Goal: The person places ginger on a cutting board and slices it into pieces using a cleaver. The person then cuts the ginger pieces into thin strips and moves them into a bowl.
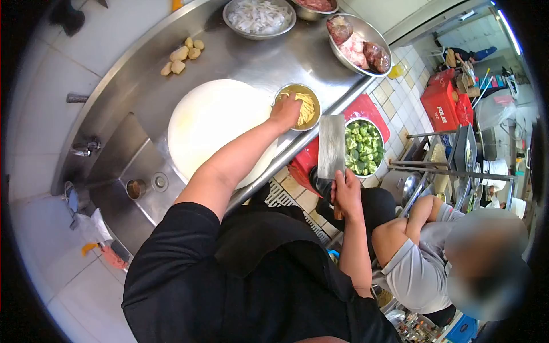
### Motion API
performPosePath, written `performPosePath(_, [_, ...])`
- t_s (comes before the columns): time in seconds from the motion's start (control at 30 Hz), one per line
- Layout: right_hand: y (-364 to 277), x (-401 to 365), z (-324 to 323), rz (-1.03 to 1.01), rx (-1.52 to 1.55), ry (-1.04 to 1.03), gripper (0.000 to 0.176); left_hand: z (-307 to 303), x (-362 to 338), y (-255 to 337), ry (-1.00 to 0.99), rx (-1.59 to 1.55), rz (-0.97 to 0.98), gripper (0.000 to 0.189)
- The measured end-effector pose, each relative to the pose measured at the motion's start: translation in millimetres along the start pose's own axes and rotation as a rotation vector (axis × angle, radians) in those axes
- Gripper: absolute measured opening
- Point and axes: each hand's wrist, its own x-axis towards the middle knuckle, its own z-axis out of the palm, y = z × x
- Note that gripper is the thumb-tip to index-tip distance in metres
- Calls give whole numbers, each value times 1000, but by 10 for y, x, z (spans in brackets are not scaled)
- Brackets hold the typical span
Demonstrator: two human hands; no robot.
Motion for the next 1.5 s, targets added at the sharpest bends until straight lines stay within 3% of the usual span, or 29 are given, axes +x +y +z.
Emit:
performPosePath(0.1, [21, 5, 49, 35, 77, -38, 22, -55, 146, -61, 156, 17, 44, 28])
performPosePath(0.2, [109, -156, 119, 13, 27, -47, 25, 17, 10, -257, 383, 69, 373, 23])
performPosePath(0.23, [144, -179, 128, 10, 31, -55, 25, -111, -52, -210, 384, 77, 368, 23])
performPosePath(0.3, [197, -204, 145, 14, 54, -30, 25, -348, -117, -134, 168, -132, 300, 24])
performPosePath(0.37, [193, -255, 166, 19, 69, -24, 25, -468, -96, -271, 291, -179, 328, 23])
performPosePath(0.43, [164, -319, 177, 6, 53, 11, 25, -842, -95, -489, 433, -372, 153, 23])
performPosePath(0.5, [183, -398, 203, 13, 66, 21, 24, -1127, 51, -1106, 644, -225, 110, 29])
performPosePath(0.57, [230, -529, 220, -14, 68, 26, 23, -1557, 105, -1661, 763, -133, -79, 40])
performPosePath(0.63, [260, -692, 250, -7, 31, 19, 21, -1755, 221, -2607, 822, -30, -180, 63])
performPosePath(0.7, [275, -845, 332, 29, -6, 28, 21, -2084, 183, -3113, 714, 123, -379, 94])
performPosePath(0.73, [182, -919, 378, -19, -126, 37, 21, -2206, 152, -3269, 717, 126, -369, 94])
performPosePath(0.77, [126, -984, 430, -66, -245, 50, 21, -2300, 115, -3390, 636, 117, -447, 105])
performPosePath(0.8, [264, -1025, 484, -43, -149, 61, 22, -2376, 132, -3476, 554, 107, -521, 117])
performPosePath(0.9, [180, -1134, 682, -86, -263, 90, 21, -2446, 362, -3708, 440, 123, -455, 122])
performPosePath(1.03, [356, -1199, 887, 49, -259, 81, 21, -2414, 613, -3475, 261, 149, -471, 118])
performPosePath(1.1, [195, -1247, 1052, 19, -276, 88, 21, -2457, 545, -3124, 130, 253, -549, 103])
performPosePath(1.13, [291, -1249, 1094, -19, -289, 91, 21, -2405, 574, -3194, 126, 245, -557, 103])
performPosePath(1.2, [284, -1249, 1167, 4, -295, 66, 22, -2230, 600, -3312, 135, 348, -520, 80])
performPosePath(1.3, [33, -1221, 1241, 79, -302, 30, 24, -2071, 285, -3170, 185, 392, -426, 66])
performPosePath(1.4, [176, -1082, 1146, -136, -488, -4, 29, -1938, -50, -3124, 204, 366, -295, 61])
performPosePath(1.5, [-121, -1002, 1171, -144, -479, -18, 30, -1756, -232, -3229, 200, 320, -210, 59])
